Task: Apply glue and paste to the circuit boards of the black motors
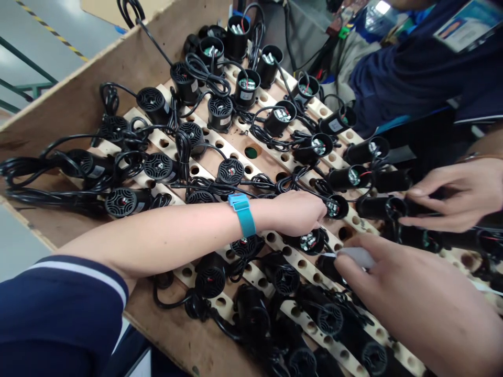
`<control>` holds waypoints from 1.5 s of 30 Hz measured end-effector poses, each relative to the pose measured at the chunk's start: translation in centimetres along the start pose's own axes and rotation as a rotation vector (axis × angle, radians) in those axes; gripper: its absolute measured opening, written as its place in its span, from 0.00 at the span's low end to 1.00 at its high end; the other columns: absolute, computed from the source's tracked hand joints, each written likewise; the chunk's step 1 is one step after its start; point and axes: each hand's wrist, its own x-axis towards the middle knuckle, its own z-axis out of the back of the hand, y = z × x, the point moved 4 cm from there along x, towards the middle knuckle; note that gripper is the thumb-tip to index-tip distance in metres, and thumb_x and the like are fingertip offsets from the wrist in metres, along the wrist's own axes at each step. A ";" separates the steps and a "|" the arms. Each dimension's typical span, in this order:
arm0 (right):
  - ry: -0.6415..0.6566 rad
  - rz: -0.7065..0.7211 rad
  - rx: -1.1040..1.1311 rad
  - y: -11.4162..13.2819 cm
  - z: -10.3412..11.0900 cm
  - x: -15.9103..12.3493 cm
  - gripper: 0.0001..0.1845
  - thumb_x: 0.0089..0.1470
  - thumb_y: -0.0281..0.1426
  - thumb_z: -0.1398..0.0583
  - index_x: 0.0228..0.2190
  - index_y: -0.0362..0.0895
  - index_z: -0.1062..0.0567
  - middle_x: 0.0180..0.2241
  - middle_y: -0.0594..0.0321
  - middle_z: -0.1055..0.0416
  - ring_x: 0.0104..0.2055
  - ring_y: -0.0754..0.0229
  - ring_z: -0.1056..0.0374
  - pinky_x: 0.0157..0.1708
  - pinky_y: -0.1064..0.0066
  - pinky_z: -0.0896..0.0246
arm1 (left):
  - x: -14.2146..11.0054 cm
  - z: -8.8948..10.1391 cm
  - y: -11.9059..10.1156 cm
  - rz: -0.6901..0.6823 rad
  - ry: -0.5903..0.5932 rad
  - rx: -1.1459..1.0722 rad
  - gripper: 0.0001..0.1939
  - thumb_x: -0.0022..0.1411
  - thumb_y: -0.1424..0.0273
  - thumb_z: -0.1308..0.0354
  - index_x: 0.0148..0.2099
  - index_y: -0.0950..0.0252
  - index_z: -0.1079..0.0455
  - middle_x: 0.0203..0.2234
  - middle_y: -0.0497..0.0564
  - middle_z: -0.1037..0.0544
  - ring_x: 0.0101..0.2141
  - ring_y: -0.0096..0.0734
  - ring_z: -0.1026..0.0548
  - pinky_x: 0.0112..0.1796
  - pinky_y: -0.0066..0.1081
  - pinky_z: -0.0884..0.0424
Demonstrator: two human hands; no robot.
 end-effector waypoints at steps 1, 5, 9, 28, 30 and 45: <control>0.067 -0.023 -0.022 0.2 0.1 0.2 0.09 0.53 0.40 0.48 0.25 0.52 0.34 0.18 0.64 0.32 0.23 0.49 0.32 0.25 0.65 0.50 | 0.0 0.0 0.0 0.002 0.000 0.002 0.09 0.65 0.69 0.45 0.39 0.65 0.23 0.36 0.55 0.19 0.39 0.41 0.23 0.42 0.37 0.30; 0.222 -0.079 -0.098 0.9 0.6 0.9 0.10 0.57 0.37 0.45 0.26 0.50 0.38 0.21 0.65 0.32 0.27 0.52 0.31 0.28 0.66 0.49 | -0.1 0.0 0.0 0.007 0.002 -0.002 0.09 0.65 0.70 0.45 0.40 0.65 0.23 0.35 0.55 0.19 0.39 0.40 0.23 0.42 0.37 0.30; 0.232 -0.085 -0.106 1.3 1.0 1.3 0.09 0.57 0.35 0.44 0.26 0.50 0.38 0.22 0.66 0.33 0.27 0.54 0.34 0.28 0.66 0.50 | 0.0 -0.2 0.2 0.004 -0.005 -0.011 0.09 0.64 0.69 0.44 0.39 0.65 0.23 0.35 0.55 0.19 0.39 0.40 0.24 0.43 0.36 0.30; -0.147 -0.104 0.366 -2.2 -0.7 -1.9 0.10 0.48 0.41 0.44 0.26 0.50 0.25 0.15 0.66 0.34 0.18 0.55 0.36 0.21 0.67 0.47 | 0.1 -0.4 0.4 -0.008 -0.010 -0.006 0.10 0.65 0.69 0.44 0.39 0.65 0.22 0.34 0.52 0.19 0.34 0.34 0.25 0.38 0.32 0.32; -0.163 -0.201 0.525 -3.3 -1.7 -3.0 0.14 0.47 0.43 0.44 0.29 0.51 0.22 0.18 0.65 0.30 0.20 0.55 0.33 0.23 0.66 0.43 | 0.2 -0.5 0.6 -0.007 -0.010 -0.010 0.10 0.64 0.69 0.44 0.39 0.65 0.22 0.33 0.52 0.18 0.34 0.34 0.25 0.37 0.31 0.32; -0.298 -0.370 1.125 -4.8 -10.2 -8.3 0.20 0.52 0.49 0.39 0.36 0.46 0.19 0.31 0.60 0.21 0.30 0.54 0.27 0.30 0.67 0.33 | -0.3 0.2 -0.3 0.115 0.042 -0.124 0.08 0.63 0.70 0.42 0.37 0.68 0.22 0.29 0.49 0.21 0.30 0.28 0.28 0.35 0.26 0.34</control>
